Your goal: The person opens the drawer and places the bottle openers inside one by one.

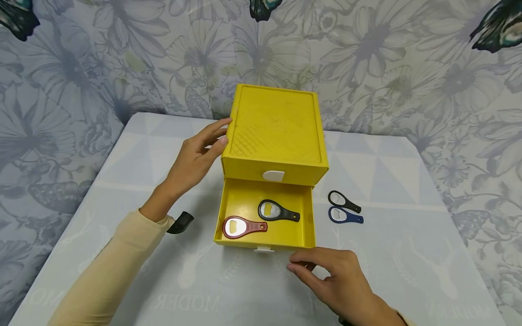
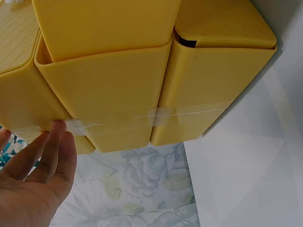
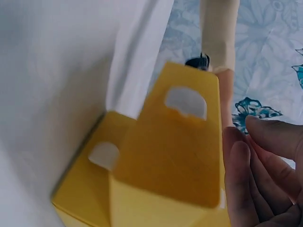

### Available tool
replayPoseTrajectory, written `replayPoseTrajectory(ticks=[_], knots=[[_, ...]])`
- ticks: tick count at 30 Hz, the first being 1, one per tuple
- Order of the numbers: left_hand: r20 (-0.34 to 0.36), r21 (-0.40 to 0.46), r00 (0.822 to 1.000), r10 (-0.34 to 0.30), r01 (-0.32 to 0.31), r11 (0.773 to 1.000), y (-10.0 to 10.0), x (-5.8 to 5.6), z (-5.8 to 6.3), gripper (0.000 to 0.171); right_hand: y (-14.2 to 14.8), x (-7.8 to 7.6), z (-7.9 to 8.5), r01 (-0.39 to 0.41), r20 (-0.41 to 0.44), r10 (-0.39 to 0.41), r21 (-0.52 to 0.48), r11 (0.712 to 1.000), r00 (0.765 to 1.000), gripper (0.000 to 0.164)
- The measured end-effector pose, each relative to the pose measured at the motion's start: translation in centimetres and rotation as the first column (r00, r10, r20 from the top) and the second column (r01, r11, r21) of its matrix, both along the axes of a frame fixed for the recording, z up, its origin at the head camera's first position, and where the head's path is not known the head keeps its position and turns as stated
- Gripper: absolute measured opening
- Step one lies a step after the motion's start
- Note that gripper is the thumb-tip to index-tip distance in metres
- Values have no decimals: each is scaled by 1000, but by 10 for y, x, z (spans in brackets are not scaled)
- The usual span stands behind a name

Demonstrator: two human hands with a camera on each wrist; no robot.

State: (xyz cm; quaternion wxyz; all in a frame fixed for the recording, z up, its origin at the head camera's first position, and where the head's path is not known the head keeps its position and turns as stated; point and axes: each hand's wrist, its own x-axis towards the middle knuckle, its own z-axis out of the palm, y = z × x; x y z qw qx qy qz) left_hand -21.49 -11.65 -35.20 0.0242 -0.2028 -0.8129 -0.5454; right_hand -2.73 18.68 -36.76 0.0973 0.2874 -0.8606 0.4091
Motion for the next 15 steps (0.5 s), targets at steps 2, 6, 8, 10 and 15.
replayPoseTrajectory(ticks=[2, 6, 8, 10, 15], knots=[[1, 0, 1000, 0, 0, 1000, 0, 0, 0, 45, -2, 3, -6, 6, 33, -5, -12, 1000, 999, 26], [3, -1, 1000, 2, -2, 1000, 1, 0, 0, 46, -6, 6, -16, 36, 72, -34, -20, 999, 997, 27], [2, 2, 1000, 0, 0, 1000, 1, 0, 0, 46, -9, 5, -21, 50, 78, -47, -37, 998, 996, 25], [2, 2, 1000, -2, 2, 1000, 1, 0, 0, 46, -11, 4, -27, 71, 93, -66, -49, 996, 993, 23], [2, 2, 1000, -2, 2, 1000, 0, 1, 1, 46, -16, 2, -40, 103, 75, -97, -70, 992, 992, 24]])
